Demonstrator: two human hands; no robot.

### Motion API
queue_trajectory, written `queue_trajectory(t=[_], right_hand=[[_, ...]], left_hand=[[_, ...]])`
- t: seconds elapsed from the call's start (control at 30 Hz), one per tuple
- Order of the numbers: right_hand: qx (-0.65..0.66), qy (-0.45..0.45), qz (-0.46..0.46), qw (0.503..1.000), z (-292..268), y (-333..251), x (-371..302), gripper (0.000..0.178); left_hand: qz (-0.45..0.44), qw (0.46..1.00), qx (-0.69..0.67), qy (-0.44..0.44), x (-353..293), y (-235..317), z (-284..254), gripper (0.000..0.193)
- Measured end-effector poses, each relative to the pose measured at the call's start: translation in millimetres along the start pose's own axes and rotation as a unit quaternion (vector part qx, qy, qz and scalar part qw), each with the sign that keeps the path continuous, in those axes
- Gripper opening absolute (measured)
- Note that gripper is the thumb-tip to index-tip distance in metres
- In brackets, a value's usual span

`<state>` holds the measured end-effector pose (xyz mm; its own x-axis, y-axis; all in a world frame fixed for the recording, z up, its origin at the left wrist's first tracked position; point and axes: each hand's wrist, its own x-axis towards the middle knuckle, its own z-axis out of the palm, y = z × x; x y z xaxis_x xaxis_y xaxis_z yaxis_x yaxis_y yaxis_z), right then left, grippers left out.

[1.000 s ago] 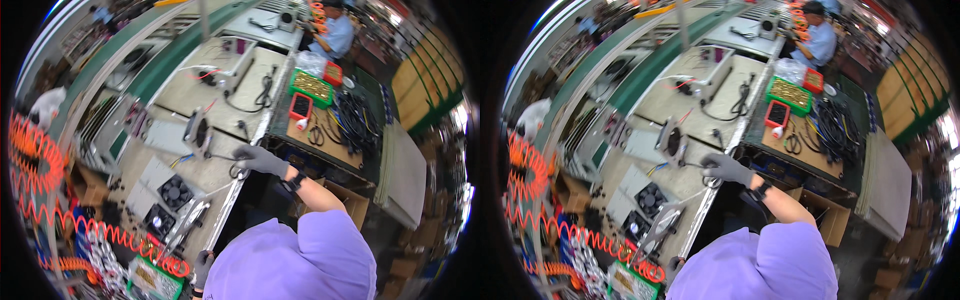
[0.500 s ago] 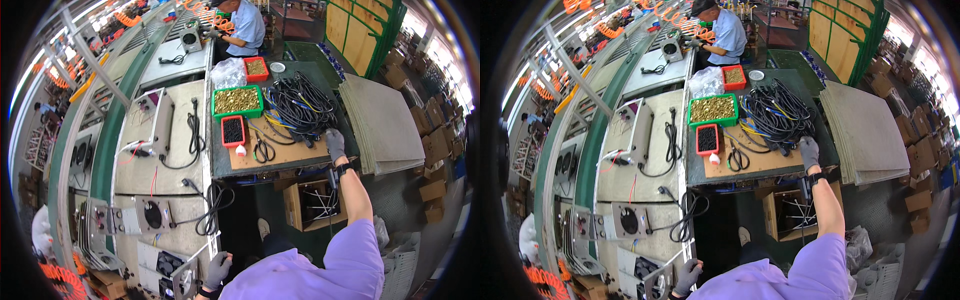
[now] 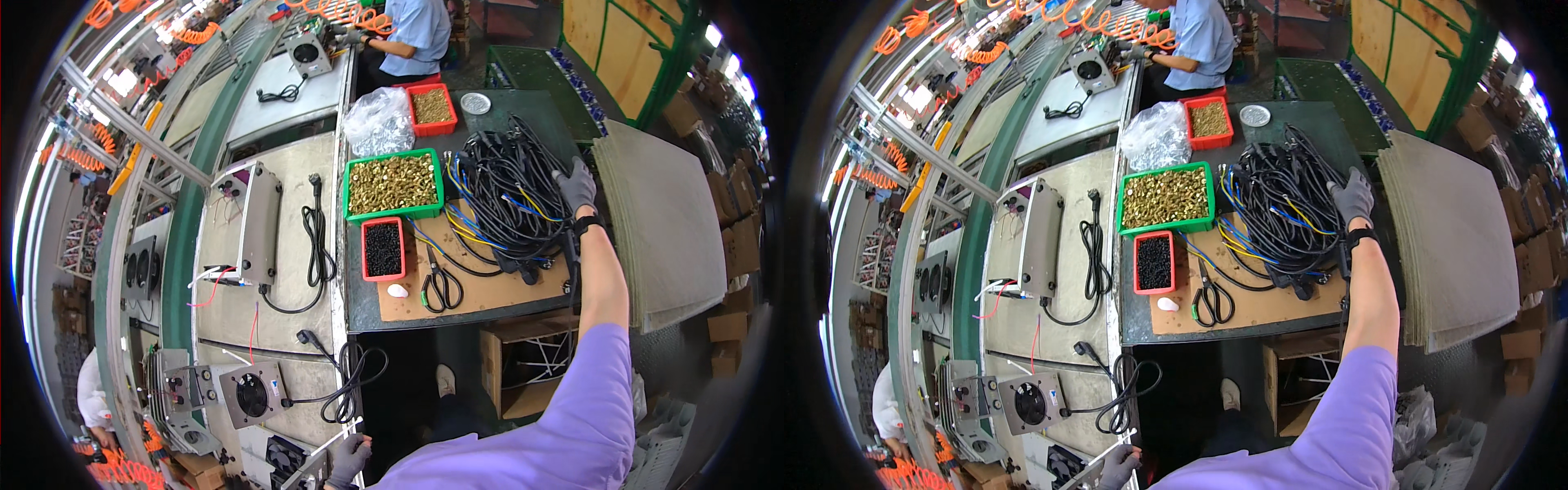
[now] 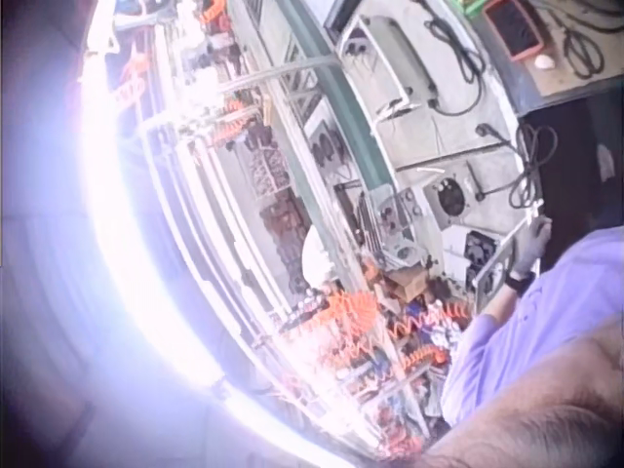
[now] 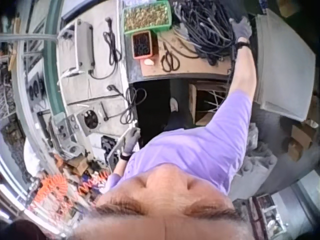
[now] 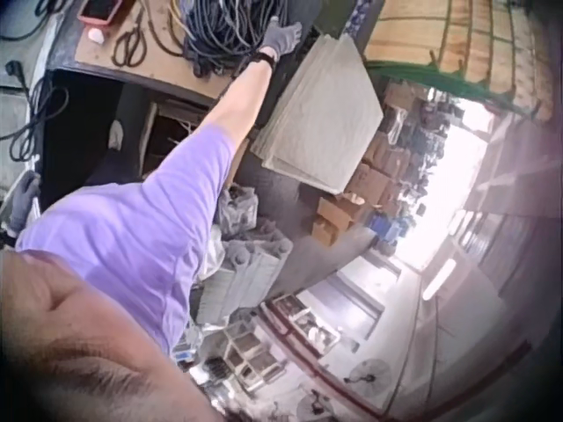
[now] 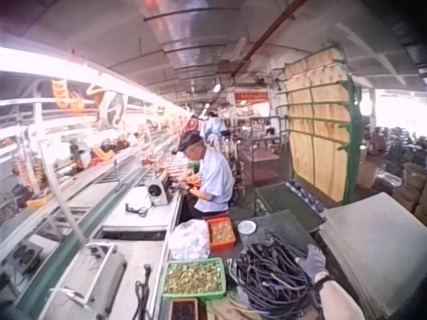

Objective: Assembling components and fans into metal casings on a manufacturing line.

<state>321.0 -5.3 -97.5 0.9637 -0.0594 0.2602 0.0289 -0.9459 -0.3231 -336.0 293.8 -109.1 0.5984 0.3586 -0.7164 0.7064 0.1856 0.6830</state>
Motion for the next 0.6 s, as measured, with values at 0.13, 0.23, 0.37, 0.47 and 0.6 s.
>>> queue_trajectory(t=[0.13, 0.23, 0.37, 0.47, 0.6], right_hand=[[-0.05, -0.091, 0.038, 0.994, 6.1, -28.8, -2.2, 0.072], [-0.021, -0.137, 0.096, 0.986, 5.0, -15.9, 6.8, 0.067], [0.103, -0.048, 0.037, 0.993, 3.9, 23.0, 9.7, 0.042], [0.243, 0.073, -0.062, 0.965, -49.8, -10.8, -24.7, 0.024], [0.24, 0.139, -0.225, 0.934, -131.0, -56.6, -113.2, 0.019]], left_hand=[[0.013, 0.999, 0.025, 0.029, -2.7, -2.3, 3.4, 0.021], [0.001, 1.0, 0.03, 0.008, -1.2, 10.0, 13.7, 0.022], [0.024, 0.995, 0.092, -0.04, 11.0, 63.5, 29.0, 0.022], [0.135, 0.978, 0.135, -0.088, 33.9, 90.8, 41.7, 0.022], [0.329, 0.927, 0.127, -0.131, 66.0, 198.7, 79.8, 0.022]])
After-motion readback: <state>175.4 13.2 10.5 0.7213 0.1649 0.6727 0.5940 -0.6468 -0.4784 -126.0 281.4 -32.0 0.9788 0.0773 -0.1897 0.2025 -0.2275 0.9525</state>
